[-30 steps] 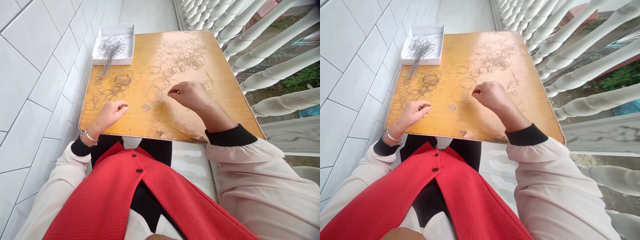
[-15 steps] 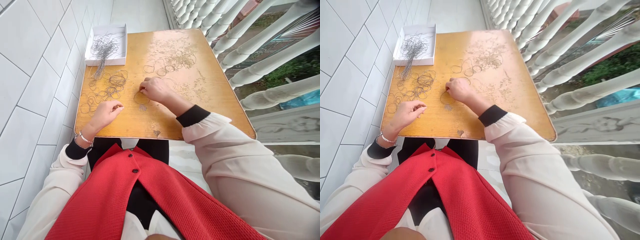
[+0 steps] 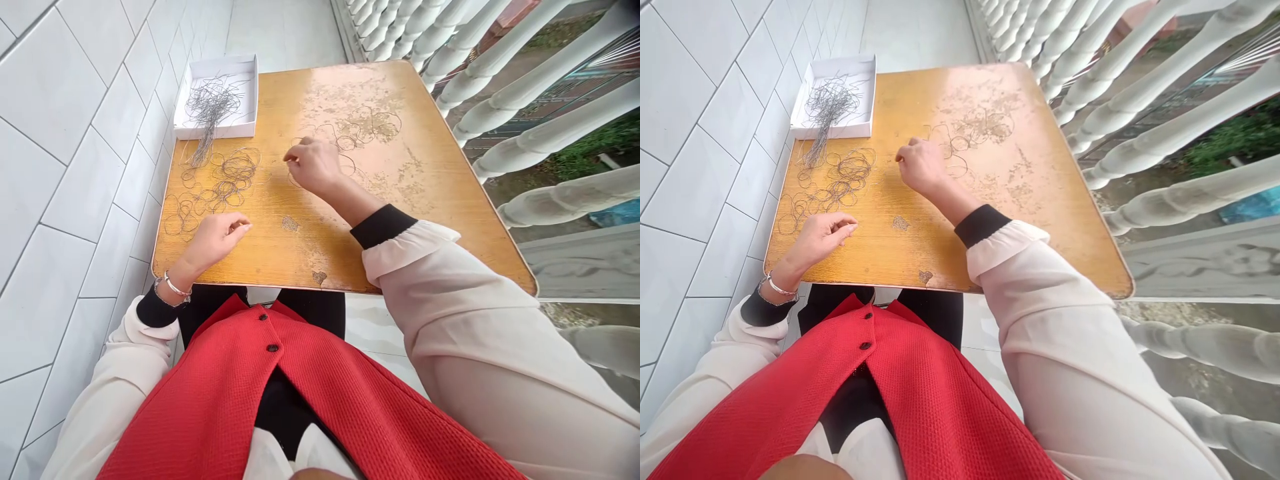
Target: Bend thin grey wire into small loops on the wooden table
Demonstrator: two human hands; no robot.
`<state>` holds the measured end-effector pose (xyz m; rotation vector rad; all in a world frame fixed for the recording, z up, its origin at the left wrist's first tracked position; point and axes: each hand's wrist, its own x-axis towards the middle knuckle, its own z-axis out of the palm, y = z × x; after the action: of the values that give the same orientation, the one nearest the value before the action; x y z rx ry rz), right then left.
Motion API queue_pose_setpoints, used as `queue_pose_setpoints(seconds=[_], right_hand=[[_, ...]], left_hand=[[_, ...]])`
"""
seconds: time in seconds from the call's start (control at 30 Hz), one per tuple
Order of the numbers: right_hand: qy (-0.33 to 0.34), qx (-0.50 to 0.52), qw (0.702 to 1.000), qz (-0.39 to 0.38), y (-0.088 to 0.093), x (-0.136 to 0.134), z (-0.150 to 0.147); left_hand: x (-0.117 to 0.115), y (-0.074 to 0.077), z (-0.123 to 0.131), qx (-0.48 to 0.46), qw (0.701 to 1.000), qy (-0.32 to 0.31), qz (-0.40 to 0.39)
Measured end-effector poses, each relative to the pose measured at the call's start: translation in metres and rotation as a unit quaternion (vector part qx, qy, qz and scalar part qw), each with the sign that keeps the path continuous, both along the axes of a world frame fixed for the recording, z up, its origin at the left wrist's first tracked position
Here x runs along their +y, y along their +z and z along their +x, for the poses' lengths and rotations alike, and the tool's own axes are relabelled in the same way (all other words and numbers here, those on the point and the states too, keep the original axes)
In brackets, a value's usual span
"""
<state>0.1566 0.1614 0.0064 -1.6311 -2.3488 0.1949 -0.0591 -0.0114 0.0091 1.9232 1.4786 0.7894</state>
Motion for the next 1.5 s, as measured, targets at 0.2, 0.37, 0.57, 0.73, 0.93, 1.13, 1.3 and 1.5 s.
queue_pose_setpoints(seconds=[0.2, 0.37, 0.57, 0.73, 0.93, 1.13, 1.3, 1.5], right_hand=[[0.099, 0.051, 0.993, -0.034, -0.022, 0.020, -0.033], [0.101, 0.107, 0.988, -0.052, -0.014, 0.007, -0.023], [0.087, 0.100, 0.991, -0.029, -0.009, -0.003, -0.026], [0.031, 0.139, 0.990, -0.009, -0.020, 0.000, -0.022], [-0.027, 0.214, 0.975, -0.046, -0.027, -0.019, 0.000], [-0.062, 0.460, 0.865, -0.191, -0.024, -0.038, -0.003], [0.001, 0.585, 0.776, -0.236, 0.001, -0.075, -0.007], [-0.001, 0.606, 0.764, -0.222, 0.010, -0.107, -0.003]], left_hand=[[0.004, 0.005, -0.008, 0.030, 0.999, 0.027, 0.005], [0.020, 0.015, -0.018, 0.037, 0.994, 0.087, 0.053], [0.072, 0.017, -0.003, 0.094, 0.985, 0.111, 0.089], [0.127, 0.012, 0.032, 0.196, 0.970, 0.123, 0.079], [0.158, 0.000, 0.060, 0.216, 0.974, 0.051, 0.051], [0.161, -0.002, 0.049, 0.154, 0.979, 0.110, 0.070], [0.124, 0.014, 0.051, -0.087, 0.983, 0.153, 0.046], [0.085, 0.012, 0.061, -0.129, 0.980, 0.136, 0.072]])
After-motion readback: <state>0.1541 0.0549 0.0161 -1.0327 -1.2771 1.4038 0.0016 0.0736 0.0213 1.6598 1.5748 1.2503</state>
